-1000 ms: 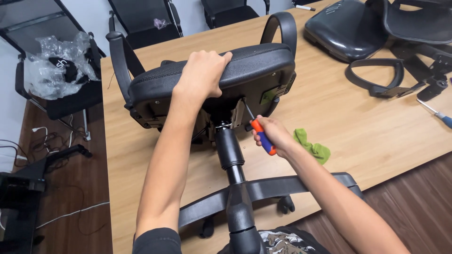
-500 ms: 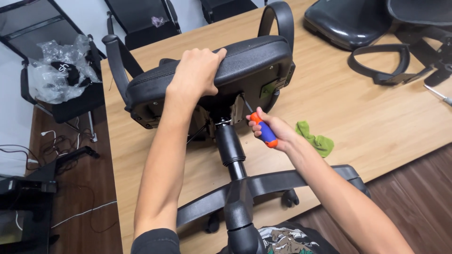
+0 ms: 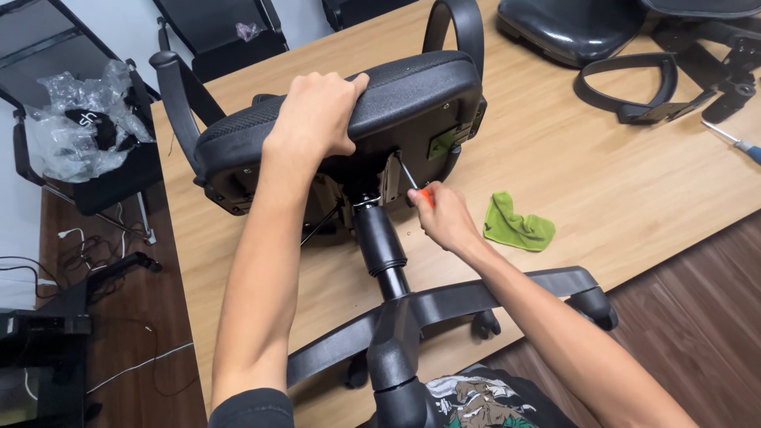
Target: The person assembles an office chair on a table, aligning the seat onto the mechanism and gas cylinder, then drives screws into the seat mounting plate using a screwdriver, steadying the seat with the other hand and repositioning the chair to reach different screw holes.
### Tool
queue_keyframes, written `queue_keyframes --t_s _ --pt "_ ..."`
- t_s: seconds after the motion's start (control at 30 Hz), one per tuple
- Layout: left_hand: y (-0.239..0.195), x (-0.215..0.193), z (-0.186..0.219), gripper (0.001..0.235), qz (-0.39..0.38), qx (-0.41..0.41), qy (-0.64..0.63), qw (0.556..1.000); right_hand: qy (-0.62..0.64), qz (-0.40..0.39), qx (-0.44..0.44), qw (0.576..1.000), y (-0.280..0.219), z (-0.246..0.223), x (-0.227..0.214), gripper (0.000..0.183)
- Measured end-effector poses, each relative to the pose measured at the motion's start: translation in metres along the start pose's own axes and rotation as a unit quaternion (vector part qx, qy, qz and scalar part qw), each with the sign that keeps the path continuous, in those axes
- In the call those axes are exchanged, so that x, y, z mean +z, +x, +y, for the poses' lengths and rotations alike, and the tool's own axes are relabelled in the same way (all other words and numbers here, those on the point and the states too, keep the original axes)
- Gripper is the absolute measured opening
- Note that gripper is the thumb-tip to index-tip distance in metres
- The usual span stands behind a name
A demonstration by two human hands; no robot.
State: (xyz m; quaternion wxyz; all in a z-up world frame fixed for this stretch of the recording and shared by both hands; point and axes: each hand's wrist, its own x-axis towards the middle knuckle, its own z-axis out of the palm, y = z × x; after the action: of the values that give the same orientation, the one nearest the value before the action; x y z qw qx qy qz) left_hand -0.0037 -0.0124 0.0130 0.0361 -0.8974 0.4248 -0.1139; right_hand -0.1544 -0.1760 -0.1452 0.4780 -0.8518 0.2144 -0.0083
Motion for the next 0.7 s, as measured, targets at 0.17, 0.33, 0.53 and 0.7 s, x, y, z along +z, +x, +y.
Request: queue_keyframes --t_s 0.17,0.33,0.53,0.7 --pt "-0.001 -0.001 0.0 0.071 0.002 0.01 0.007 1.0 0.347 -0.152 0.037 0.925 0.04 0.045 -0.004 0.047" --pt "0.001 -0.002 0.0 0.078 0.001 0.006 0.017 1.0 0.437 -0.231 0.127 0.86 0.031 0.03 -0.007 0.05" --pt "0.002 -0.002 0.0 0.078 -0.014 0.004 0.018 1.0 0.033 -0.015 0.038 0.999 -0.005 -0.005 0.007 0.04" --pt "0.003 0.001 -0.001 0.079 -0.016 0.002 0.02 1.0 -0.062 0.151 -0.242 0.956 0.022 0.052 0.032 0.041"
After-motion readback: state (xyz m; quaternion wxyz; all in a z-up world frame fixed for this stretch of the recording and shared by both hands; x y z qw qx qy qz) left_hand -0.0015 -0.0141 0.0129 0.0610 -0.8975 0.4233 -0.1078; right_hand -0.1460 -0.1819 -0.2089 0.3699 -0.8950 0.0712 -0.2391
